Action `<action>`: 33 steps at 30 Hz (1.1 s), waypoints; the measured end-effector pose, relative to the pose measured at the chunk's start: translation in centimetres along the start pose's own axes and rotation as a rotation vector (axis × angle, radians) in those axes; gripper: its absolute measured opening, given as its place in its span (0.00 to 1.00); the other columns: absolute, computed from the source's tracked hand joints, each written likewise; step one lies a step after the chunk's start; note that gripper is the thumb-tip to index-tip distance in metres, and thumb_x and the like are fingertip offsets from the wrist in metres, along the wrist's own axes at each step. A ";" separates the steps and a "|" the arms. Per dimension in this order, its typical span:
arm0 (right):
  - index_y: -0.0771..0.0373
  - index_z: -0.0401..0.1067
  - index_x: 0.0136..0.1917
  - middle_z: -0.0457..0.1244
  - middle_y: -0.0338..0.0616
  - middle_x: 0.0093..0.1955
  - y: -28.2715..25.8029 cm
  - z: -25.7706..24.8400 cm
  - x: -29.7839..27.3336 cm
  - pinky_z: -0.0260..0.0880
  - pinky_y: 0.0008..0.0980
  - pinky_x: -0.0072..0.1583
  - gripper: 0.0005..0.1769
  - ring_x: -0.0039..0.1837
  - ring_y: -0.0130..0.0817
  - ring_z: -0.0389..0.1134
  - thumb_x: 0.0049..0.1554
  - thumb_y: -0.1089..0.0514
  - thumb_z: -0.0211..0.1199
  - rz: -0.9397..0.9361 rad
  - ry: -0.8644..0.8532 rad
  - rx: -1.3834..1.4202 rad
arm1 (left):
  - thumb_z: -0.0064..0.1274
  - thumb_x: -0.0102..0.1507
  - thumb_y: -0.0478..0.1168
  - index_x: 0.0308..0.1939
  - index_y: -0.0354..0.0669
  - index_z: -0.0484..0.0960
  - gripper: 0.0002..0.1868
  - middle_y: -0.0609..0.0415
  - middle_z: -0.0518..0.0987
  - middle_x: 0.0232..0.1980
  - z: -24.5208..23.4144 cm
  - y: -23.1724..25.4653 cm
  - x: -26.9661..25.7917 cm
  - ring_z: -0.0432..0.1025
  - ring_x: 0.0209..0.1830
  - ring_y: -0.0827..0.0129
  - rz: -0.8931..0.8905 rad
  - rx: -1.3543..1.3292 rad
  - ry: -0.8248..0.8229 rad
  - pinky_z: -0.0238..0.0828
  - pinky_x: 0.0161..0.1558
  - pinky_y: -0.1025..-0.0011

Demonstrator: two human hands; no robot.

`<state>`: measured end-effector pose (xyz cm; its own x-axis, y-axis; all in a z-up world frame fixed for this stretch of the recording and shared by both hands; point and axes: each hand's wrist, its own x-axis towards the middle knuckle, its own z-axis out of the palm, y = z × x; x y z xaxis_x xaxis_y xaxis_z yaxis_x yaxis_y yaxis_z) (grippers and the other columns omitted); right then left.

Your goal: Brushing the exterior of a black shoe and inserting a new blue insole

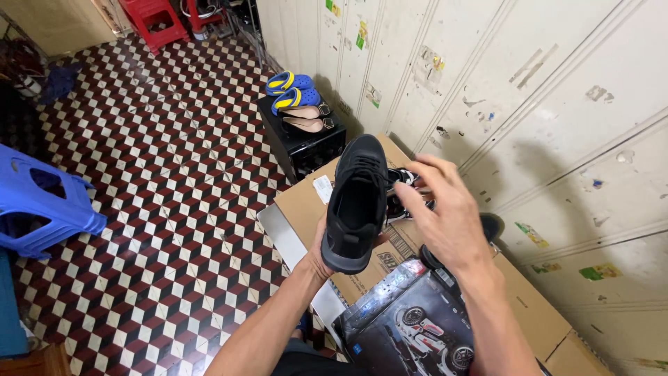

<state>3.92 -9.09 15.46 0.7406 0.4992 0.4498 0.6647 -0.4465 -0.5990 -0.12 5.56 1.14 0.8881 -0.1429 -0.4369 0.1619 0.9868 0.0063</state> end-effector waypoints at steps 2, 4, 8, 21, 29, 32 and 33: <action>0.62 0.67 0.62 0.57 0.57 0.64 -0.4 0.9 0.6 0.60 0.49 0.65 0.26 0.66 0.55 0.59 0.53 0.49 0.62 0.029 -0.151 -0.081 | 0.50 0.62 0.56 0.57 0.34 0.72 0.30 0.38 0.73 0.56 -0.5 0.3 -0.5 0.71 0.47 0.41 -0.039 0.001 -0.051 0.61 0.60 0.38; 0.57 0.61 0.66 0.54 0.53 0.68 -0.4 2.2 1.6 0.57 0.50 0.66 0.33 0.70 0.52 0.54 0.50 0.46 0.61 0.114 -0.325 -0.221 | 0.48 0.63 0.56 0.57 0.36 0.74 0.28 0.40 0.74 0.57 0.5 -0.8 -2.7 0.72 0.50 0.47 -0.026 0.022 -0.072 0.64 0.60 0.47; 0.47 0.74 0.51 0.68 0.46 0.47 4.0 5.4 2.5 0.69 0.49 0.54 0.14 0.53 0.51 0.68 0.51 0.53 0.55 0.250 -0.487 -0.440 | 0.50 0.60 0.60 0.58 0.39 0.74 0.32 0.42 0.75 0.58 -0.7 -1.3 -3.6 0.71 0.55 0.51 -0.033 0.106 -0.057 0.65 0.60 0.54; 0.62 0.72 0.28 0.65 0.54 0.29 8.0 8.0 1.2 0.70 0.52 0.41 0.12 0.39 0.59 0.70 0.45 0.51 0.59 0.221 -0.477 -0.619 | 0.51 0.57 0.64 0.50 0.53 0.82 0.27 0.51 0.78 0.54 -0.4 1.2 -6.2 0.69 0.60 0.59 0.546 1.139 0.516 0.59 0.64 0.62; 0.68 0.74 0.33 0.65 0.56 0.35 3.5 12.5 1.6 0.72 0.52 0.42 0.09 0.39 0.61 0.69 0.43 0.60 0.58 0.113 -0.397 -0.603 | 0.41 0.55 0.42 0.35 0.40 0.75 0.12 0.45 0.77 0.31 -1.9 3.1 -1.8 0.76 0.36 0.49 0.526 2.407 -0.043 0.73 0.35 0.55; 0.65 0.74 0.33 0.64 0.51 0.36 5.0 15.2 1.9 0.72 0.53 0.41 0.10 0.38 0.58 0.70 0.43 0.55 0.65 0.096 -0.409 -0.674 | 0.40 0.57 0.39 0.31 0.31 0.76 0.13 0.34 0.73 0.28 -0.4 5.2 -3.8 0.71 0.34 0.39 0.748 2.473 -0.344 0.68 0.38 0.55; 0.65 0.74 0.33 0.64 0.51 0.36 5.0 15.7 1.9 0.72 0.53 0.41 0.10 0.38 0.58 0.70 0.43 0.55 0.65 0.085 -0.412 -0.673 | 0.40 0.57 0.39 0.31 0.31 0.76 0.13 0.34 0.73 0.28 -1.0 5.5 -3.1 0.71 0.34 0.39 0.756 2.470 -0.332 0.68 0.38 0.55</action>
<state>7.15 1.33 2.88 0.7828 0.6192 0.0607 0.6216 -0.7827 -0.0318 -2.43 11.56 1.63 0.9581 -0.2355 0.1632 -0.2865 -0.7966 0.5323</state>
